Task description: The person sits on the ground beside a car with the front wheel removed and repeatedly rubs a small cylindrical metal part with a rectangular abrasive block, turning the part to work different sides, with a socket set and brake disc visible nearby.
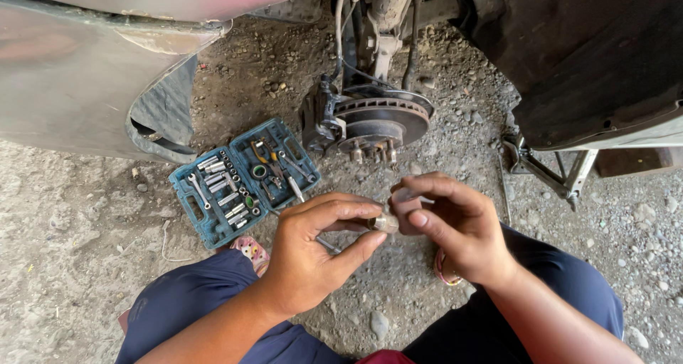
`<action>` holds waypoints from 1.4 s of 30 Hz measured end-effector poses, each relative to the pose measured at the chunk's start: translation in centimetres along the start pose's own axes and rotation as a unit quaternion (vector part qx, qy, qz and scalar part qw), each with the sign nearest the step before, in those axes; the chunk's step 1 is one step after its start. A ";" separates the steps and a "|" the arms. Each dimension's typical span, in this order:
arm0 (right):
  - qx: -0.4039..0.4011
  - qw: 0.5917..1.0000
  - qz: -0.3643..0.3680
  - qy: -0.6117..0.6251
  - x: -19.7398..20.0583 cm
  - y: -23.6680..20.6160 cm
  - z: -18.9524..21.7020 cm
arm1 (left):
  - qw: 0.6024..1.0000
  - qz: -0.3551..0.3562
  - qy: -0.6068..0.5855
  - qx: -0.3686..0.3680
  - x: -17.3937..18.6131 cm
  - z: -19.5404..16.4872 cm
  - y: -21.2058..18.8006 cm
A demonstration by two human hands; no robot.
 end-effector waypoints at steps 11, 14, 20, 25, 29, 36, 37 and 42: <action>0.211 0.913 0.113 -0.331 -0.9 1.2 3.9 | 0.997 -0.004 -0.040 0.061 0.4 -0.2 0.2; 0.218 0.906 0.109 -0.345 -1.1 1.1 4.0 | 1.000 0.009 0.010 0.003 0.2 -0.5 0.3; 0.240 0.891 0.090 -0.376 -1.3 1.0 4.3 | 1.000 0.000 0.009 0.001 -0.3 -0.5 0.4; 0.230 0.899 0.085 -0.363 -1.4 0.9 4.5 | 1.000 -0.009 0.021 -0.012 -0.6 -0.8 0.4; 0.234 0.897 0.088 -0.365 -1.2 0.9 4.8 | 1.000 -0.010 0.013 -0.019 -0.4 -0.9 0.5; 0.247 0.892 0.085 -0.370 -1.5 1.0 4.7 | 0.999 -0.005 0.026 -0.027 -0.3 -0.9 0.6; 0.244 0.892 0.084 -0.371 -1.5 1.0 4.7 | 0.999 -0.013 0.035 -0.033 -0.3 -0.9 0.6; 0.251 0.892 0.078 -0.369 -1.5 1.1 4.7 | 0.999 -0.007 0.039 -0.033 -0.3 -0.9 0.6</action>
Point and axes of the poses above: each hand's wrist, its own y-axis towards the middle knuckle, its own x-axis out of the back of the hand, z = x × y, the point moved 1 cm from there along y, towards the middle knuckle, and after that the axes turned 7 degrees about x, right-handed, at the moved point
